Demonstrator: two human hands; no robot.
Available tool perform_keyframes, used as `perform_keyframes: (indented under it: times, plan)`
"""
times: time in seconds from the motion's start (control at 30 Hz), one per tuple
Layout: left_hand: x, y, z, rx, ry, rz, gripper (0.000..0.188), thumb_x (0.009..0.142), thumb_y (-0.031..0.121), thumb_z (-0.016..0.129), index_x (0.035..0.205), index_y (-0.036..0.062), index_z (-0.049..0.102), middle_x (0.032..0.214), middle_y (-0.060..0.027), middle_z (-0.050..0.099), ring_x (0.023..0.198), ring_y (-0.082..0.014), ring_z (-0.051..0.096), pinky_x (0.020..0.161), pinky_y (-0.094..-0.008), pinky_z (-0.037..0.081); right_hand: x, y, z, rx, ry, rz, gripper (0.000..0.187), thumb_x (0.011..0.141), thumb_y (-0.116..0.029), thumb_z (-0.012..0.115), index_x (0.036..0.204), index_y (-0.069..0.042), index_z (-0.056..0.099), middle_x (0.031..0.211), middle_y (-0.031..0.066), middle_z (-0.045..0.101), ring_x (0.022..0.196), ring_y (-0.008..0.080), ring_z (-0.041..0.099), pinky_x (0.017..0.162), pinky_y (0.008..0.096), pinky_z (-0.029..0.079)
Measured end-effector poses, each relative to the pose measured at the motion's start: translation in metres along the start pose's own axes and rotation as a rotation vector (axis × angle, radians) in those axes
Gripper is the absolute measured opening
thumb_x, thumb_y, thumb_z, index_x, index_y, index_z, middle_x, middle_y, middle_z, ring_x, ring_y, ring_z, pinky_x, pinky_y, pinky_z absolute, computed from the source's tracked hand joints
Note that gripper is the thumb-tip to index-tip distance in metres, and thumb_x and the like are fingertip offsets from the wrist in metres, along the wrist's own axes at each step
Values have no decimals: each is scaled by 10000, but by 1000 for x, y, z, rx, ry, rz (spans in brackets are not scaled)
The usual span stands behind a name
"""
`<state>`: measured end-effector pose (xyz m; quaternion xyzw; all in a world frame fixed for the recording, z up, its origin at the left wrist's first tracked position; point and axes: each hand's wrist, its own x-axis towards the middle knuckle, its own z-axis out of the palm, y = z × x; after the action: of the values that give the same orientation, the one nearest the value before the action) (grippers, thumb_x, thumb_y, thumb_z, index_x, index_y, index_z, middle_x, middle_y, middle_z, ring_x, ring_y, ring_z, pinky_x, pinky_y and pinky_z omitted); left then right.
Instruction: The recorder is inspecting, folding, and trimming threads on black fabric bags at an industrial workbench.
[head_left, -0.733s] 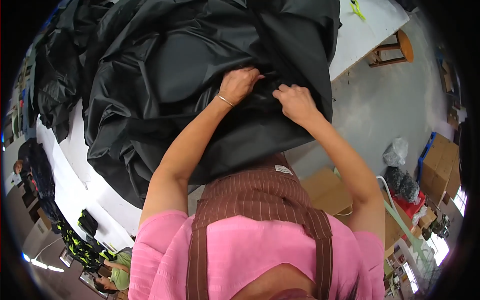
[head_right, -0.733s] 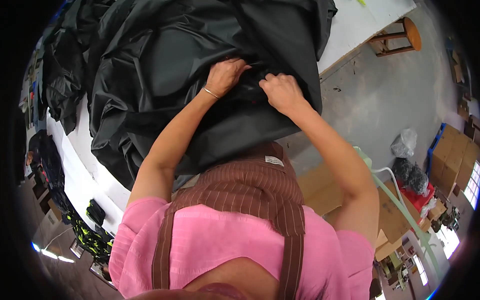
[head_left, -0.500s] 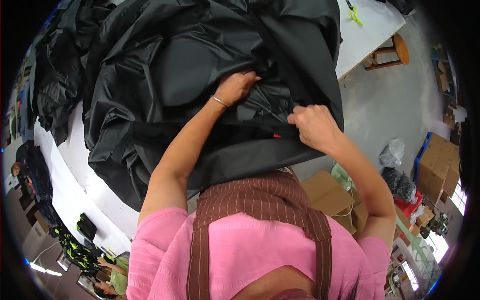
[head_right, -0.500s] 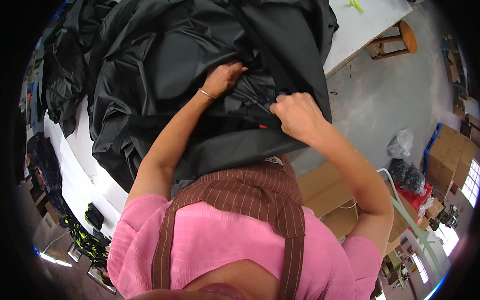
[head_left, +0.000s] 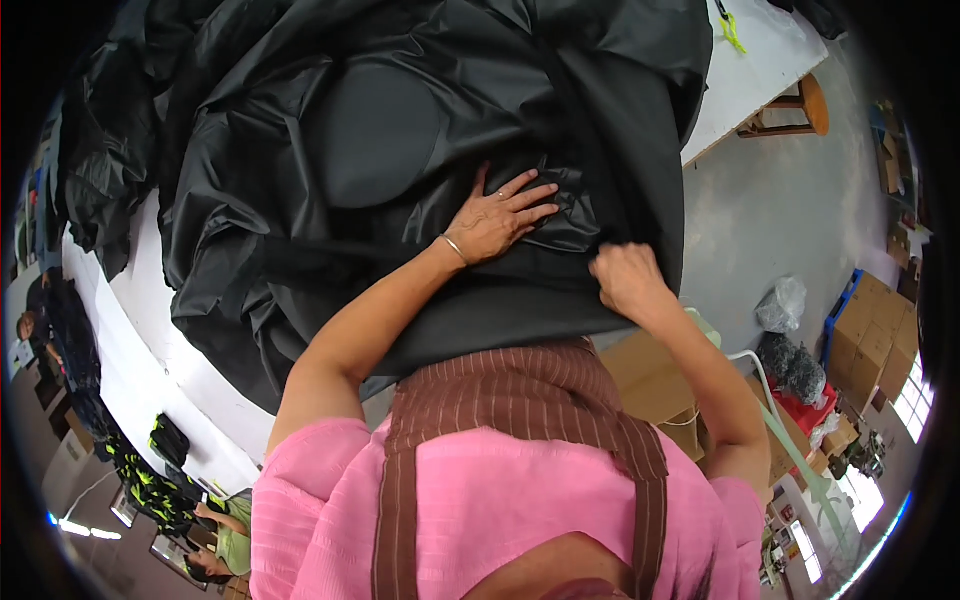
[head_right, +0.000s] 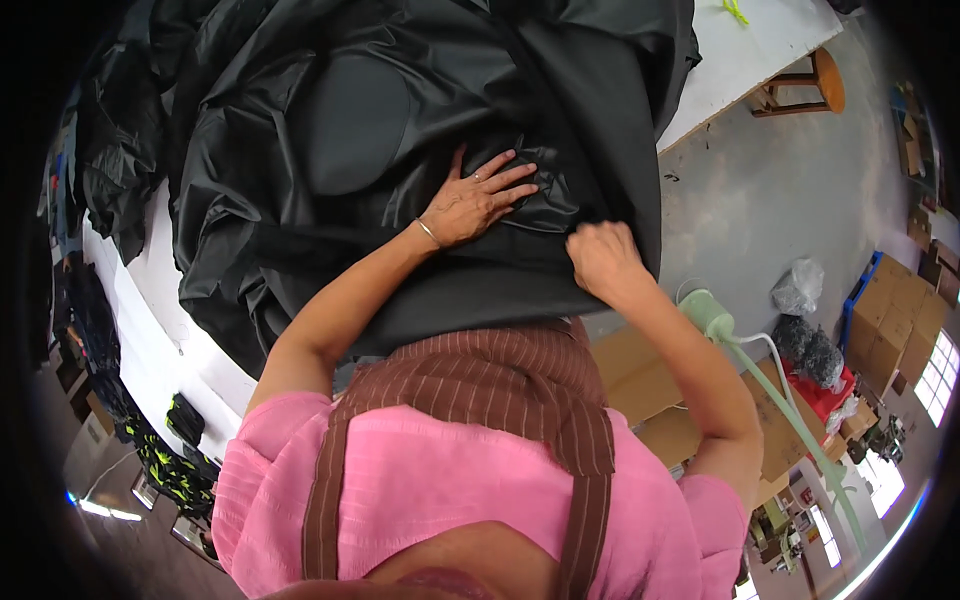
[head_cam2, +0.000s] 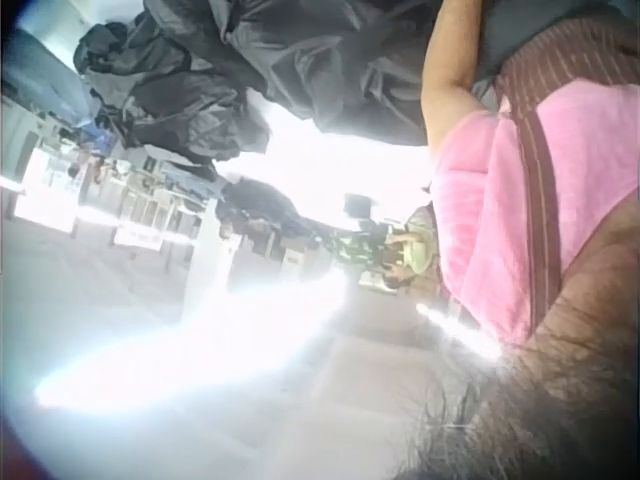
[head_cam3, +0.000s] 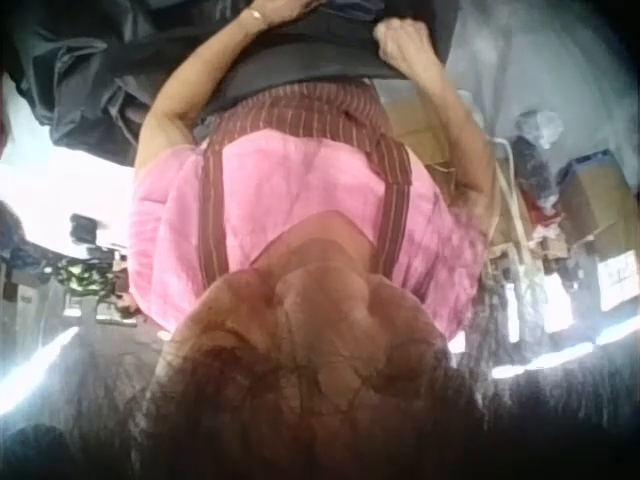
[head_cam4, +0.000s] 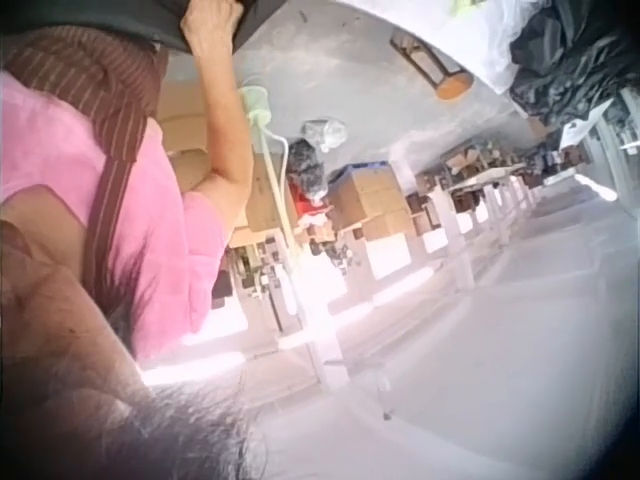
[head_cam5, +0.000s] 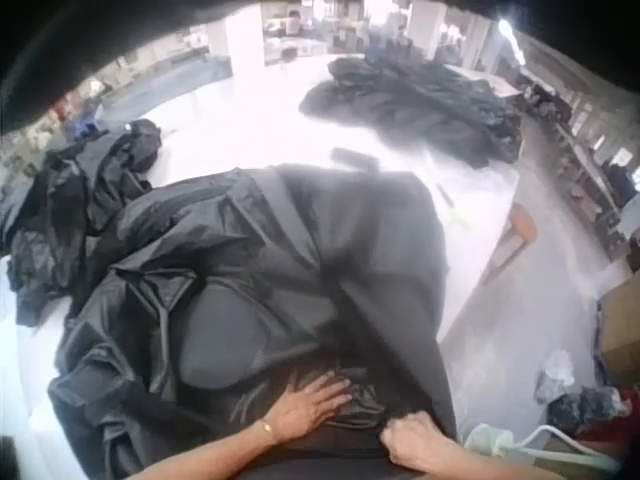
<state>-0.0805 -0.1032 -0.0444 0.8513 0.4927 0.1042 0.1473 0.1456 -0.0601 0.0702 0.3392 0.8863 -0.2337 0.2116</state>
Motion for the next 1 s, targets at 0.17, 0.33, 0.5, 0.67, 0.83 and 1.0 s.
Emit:
perform_keyframes:
  times: [0.17,0.33,0.5,0.67,0.83,1.0]
  plan:
    - [2,-1,-4,13,-123,-35,675,833,388,638,1441,290,362,1553,107,207,1434,-160,193,1054,-693,168,-12,4,16,180,-115,149,128,769,-113,665,880,-72,714,992,156,667,893,352,647,807,454,505]
    - [3,-5,-3,-59,-181,-91,860,765,402,705,1483,239,261,1564,105,167,1441,-176,169,1065,-687,175,27,4,-40,1068,246,61,266,773,-98,711,1012,3,652,883,75,653,868,153,607,811,277,472]
    - [5,-3,-10,-101,-199,-132,941,717,355,754,1490,220,234,1566,72,170,1440,-179,177,1082,-663,178,64,-23,-16,1394,398,63,280,760,-139,758,955,0,613,912,47,643,895,137,588,813,266,464]
    - [11,-5,-11,-235,-173,-171,1072,634,232,825,1501,183,197,1569,4,188,1437,-215,206,1096,-645,153,76,-15,59,629,608,-130,262,701,-54,755,888,-6,579,1021,144,534,920,353,585,792,404,491]
    - [9,-8,-5,-309,-118,-156,1061,653,253,816,1504,177,187,1572,9,180,1441,-218,193,1109,-634,132,82,-20,61,362,579,-76,194,709,20,694,871,-5,590,1044,154,529,940,373,584,777,427,503]
    - [9,-7,-6,-318,-118,-166,1050,666,260,810,1504,172,185,1573,13,175,1444,-216,183,1120,-625,114,84,-33,53,413,607,169,171,710,31,671,865,26,599,1050,182,534,934,376,587,782,419,501]
